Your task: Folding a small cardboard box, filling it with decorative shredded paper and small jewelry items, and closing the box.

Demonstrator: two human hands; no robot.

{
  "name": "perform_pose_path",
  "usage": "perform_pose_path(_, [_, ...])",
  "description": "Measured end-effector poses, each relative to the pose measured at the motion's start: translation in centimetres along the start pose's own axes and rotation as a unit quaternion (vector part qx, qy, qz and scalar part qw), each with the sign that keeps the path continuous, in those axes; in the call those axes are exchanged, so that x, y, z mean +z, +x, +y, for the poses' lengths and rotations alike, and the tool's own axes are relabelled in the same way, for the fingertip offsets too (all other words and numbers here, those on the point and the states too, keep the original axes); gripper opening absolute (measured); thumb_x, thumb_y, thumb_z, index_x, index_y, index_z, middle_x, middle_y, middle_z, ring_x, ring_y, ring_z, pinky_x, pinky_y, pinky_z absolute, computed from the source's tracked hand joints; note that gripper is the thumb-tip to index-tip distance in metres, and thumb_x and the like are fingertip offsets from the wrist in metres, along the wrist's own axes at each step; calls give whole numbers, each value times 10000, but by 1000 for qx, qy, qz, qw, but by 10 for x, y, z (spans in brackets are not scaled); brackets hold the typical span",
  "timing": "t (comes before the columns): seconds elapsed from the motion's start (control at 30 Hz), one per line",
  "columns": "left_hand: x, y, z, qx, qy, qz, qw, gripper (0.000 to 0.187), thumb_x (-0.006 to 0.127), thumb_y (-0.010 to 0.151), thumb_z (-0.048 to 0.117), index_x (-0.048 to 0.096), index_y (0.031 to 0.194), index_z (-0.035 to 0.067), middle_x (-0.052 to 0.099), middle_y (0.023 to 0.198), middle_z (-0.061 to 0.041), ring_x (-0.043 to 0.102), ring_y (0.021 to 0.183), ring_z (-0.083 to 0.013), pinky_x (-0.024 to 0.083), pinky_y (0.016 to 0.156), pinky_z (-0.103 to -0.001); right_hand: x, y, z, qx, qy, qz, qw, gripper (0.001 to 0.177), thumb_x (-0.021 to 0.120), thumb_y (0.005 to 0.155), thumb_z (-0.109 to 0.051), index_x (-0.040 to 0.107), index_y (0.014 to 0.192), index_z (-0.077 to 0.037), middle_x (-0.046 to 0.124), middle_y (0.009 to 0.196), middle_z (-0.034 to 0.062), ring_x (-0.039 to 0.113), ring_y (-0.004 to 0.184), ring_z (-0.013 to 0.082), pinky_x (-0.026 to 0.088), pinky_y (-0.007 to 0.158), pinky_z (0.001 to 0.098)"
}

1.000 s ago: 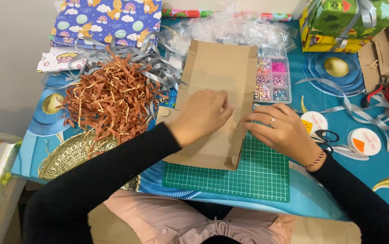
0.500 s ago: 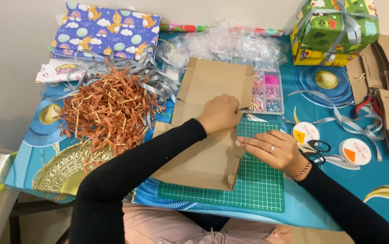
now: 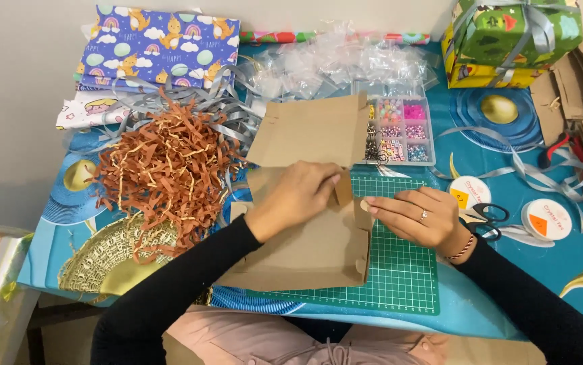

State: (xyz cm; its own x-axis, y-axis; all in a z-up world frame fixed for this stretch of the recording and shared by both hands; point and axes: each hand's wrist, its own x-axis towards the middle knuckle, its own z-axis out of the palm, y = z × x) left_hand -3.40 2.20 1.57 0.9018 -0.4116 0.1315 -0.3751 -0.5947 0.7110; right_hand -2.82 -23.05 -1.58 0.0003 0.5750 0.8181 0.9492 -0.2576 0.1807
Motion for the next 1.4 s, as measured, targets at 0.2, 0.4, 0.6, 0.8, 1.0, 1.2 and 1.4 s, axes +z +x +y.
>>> perform_pose_path(0.2, [6, -21, 34, 11, -25, -66, 997, 208, 554, 975, 89, 743, 1013, 12, 742, 783, -232, 747, 758, -431, 600, 631, -436, 0, 0, -6, 19, -16, -12, 1000, 135, 690, 976, -80, 796, 892, -83, 796, 940, 70, 644, 653, 218, 481, 551, 295])
perform_pose_path(0.4, [22, -29, 33, -1, -34, -68, 997, 228, 523, 1003, 38, 707, 1102, -53, 735, 823, -236, 752, 793, -403, 613, 640, -395, 2, 1, -9, -9, -29, -3, 1000, 158, 706, 973, -79, 780, 833, -94, 793, 913, 59, 639, 643, 201, 483, 551, 281])
perform_pose_path(0.6, [40, -41, 37, 20, 96, -36, 995, 254, 513, 991, -1, 629, 1186, -114, 685, 737, -191, 741, 665, -292, 601, 551, -302, 10, 8, -15, -19, -25, 17, 999, 217, 732, 953, -46, 749, 744, -99, 764, 824, 56, 614, 593, 182, 457, 514, 272])
perform_pose_path(0.8, [52, -49, 35, 60, 183, 12, 981, 274, 513, 1004, -7, 572, 1236, -140, 675, 751, -186, 745, 672, -289, 615, 572, -319, 11, 7, -14, -26, -26, 18, 999, 226, 763, 934, -44, 731, 717, -99, 757, 807, 58, 610, 591, 183, 447, 502, 278])
perform_pose_path(1.0, [50, -51, 37, 87, 210, 19, 974, 299, 508, 1003, -5, 542, 1267, -140, 691, 802, -206, 749, 740, -305, 615, 655, -338, 13, 5, -12, -19, -20, 24, 999, 238, 785, 919, -60, 718, 697, -113, 766, 817, 43, 616, 601, 180, 454, 508, 280])
perform_pose_path(1.2, [59, -54, 32, 122, 325, 47, 937, 317, 545, 1007, 1, 524, 1303, -112, 716, 861, -191, 756, 838, -288, 611, 767, -325, 19, -11, -11, -25, -25, 41, 999, 193, 780, 920, -72, 738, 739, -125, 775, 908, 26, 600, 633, 185, 474, 536, 299])
perform_pose_path(1.4, [57, -52, 34, 98, 254, 55, 961, 328, 520, 1032, 6, 485, 1330, -126, 732, 893, -227, 765, 862, -326, 614, 769, -350, 12, -5, -5, -29, -18, 35, 999, 184, 732, 952, -52, 764, 780, -109, 765, 879, 34, 581, 593, 186, 467, 513, 287])
